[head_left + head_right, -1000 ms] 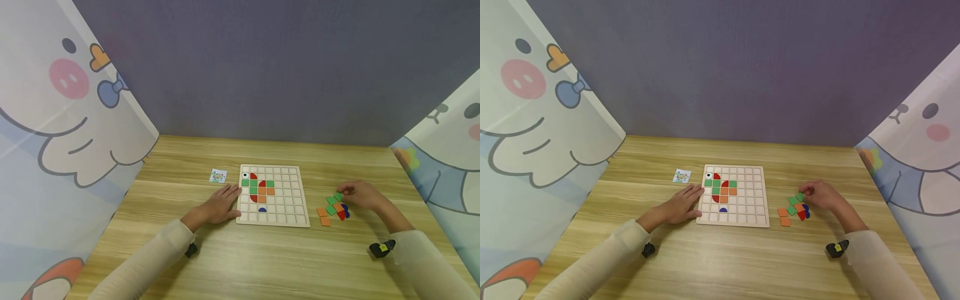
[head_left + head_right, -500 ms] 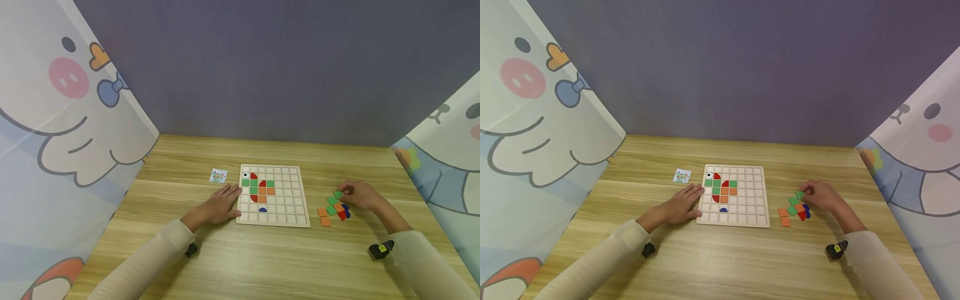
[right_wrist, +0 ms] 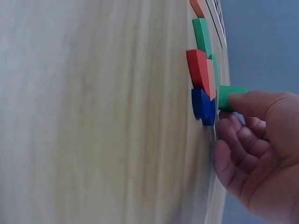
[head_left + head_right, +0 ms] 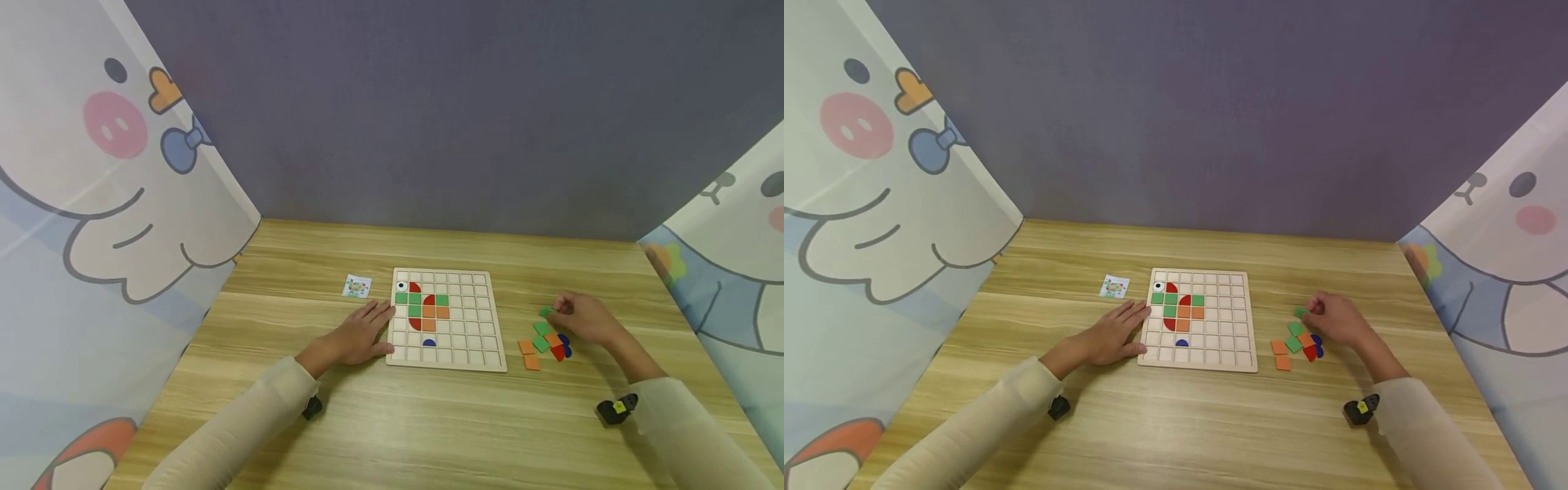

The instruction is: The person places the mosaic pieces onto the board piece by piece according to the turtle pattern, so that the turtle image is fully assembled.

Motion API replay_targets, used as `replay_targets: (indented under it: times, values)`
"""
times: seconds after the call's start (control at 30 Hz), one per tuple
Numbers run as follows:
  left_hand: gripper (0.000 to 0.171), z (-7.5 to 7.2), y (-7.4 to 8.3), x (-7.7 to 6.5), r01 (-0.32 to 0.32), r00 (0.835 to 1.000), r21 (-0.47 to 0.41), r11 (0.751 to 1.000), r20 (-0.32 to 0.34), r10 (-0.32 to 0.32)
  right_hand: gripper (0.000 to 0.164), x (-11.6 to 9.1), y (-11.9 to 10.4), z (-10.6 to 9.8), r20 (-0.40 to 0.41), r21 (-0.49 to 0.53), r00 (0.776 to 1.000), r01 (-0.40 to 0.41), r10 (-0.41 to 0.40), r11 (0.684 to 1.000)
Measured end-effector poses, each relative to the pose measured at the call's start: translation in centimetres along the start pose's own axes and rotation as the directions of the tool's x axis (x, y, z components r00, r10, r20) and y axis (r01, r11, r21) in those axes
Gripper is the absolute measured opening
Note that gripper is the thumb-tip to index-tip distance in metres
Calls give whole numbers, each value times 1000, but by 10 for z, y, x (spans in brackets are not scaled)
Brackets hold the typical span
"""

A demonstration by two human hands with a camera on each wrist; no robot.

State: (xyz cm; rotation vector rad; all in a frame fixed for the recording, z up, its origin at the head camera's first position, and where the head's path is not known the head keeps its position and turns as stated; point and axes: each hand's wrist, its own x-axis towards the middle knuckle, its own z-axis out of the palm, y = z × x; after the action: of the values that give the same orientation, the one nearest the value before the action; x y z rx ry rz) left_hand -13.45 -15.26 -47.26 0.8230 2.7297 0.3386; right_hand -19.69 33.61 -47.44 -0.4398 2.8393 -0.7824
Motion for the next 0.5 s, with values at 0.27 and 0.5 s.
replay_targets:
  times: [0.27,0.5]
  values:
    - [78,2,-2,2,5,1000,14,1000,-1,-5,22,9,-13,7,-63,13,998,33,-32,999]
    - [79,2,-2,3,7,1000,19,1000,0,-7,25,19,-31,17,-19,107,999,28,-26,994]
